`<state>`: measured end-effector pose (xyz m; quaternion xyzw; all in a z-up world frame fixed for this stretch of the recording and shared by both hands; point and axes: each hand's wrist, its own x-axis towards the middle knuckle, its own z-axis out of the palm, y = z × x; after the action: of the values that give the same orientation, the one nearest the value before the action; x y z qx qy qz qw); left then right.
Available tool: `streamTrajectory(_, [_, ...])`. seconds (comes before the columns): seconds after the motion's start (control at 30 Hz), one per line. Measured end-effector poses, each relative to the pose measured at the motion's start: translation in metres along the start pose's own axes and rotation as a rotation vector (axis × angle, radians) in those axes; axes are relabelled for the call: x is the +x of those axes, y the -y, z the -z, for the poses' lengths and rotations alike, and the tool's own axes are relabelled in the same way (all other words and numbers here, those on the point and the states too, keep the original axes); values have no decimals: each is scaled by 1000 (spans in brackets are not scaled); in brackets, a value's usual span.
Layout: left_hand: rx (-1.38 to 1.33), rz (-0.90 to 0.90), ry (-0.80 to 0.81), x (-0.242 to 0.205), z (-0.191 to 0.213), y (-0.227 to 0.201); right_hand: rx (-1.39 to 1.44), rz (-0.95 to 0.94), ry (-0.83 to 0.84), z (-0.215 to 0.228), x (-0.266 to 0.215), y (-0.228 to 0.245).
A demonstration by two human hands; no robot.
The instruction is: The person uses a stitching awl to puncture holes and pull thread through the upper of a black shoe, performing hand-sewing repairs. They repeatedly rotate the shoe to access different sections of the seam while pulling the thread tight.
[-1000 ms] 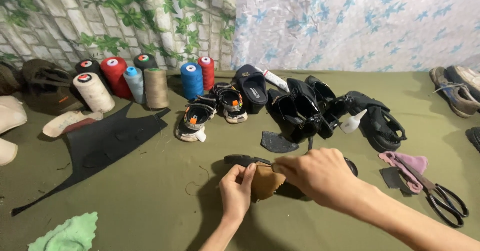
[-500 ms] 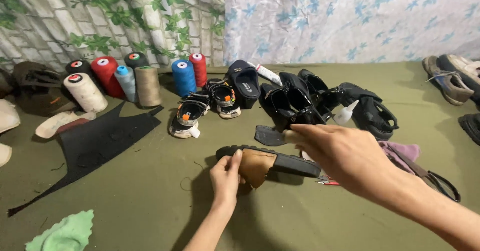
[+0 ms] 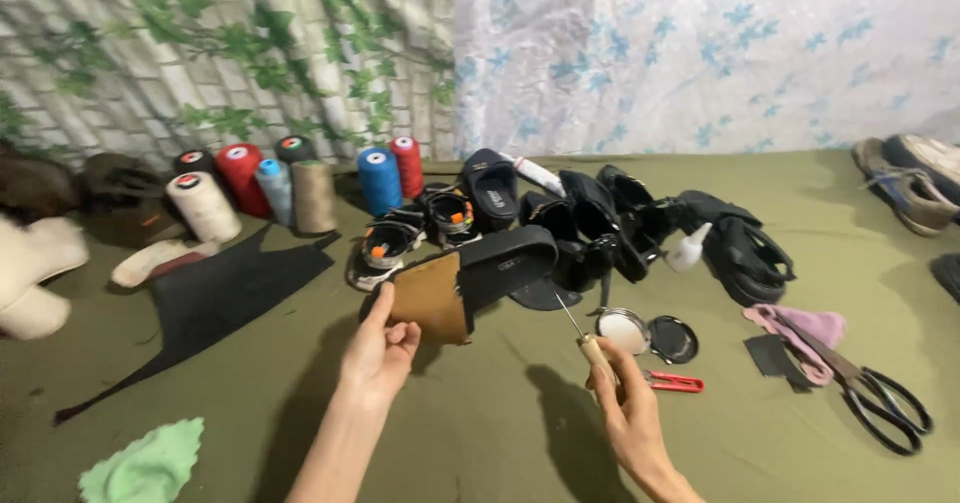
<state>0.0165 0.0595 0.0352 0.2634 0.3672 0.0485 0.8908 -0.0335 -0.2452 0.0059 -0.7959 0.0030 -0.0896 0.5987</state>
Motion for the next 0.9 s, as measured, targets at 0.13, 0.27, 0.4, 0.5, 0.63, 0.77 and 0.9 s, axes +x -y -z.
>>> streamTrajectory(0.13, [0,44,-29,-6,3,7,-40,67,31,-11,-17,12])
streamTrajectory(0.27, [71,-77,3,-13,2,30,-4,31,175,-11,-28,11])
streamTrajectory(0.4, [123,-316,175,-23,21,56,-102,32,165,-3,-27,-20])
streamTrajectory(0.5, [161,-337,240,-8,37,68,0,-28,203,-4,-28,-29])
streamTrajectory(0.63, [112,-388,401,16,49,79,-41,-4,184,-16,-27,-34])
streamTrajectory(0.77, [59,-319,432,28,54,76,-20,-12,145,-28,-23,-42])
streamTrajectory(0.9, [29,-270,377,37,55,73,40,3,195,-37,-15,-39])
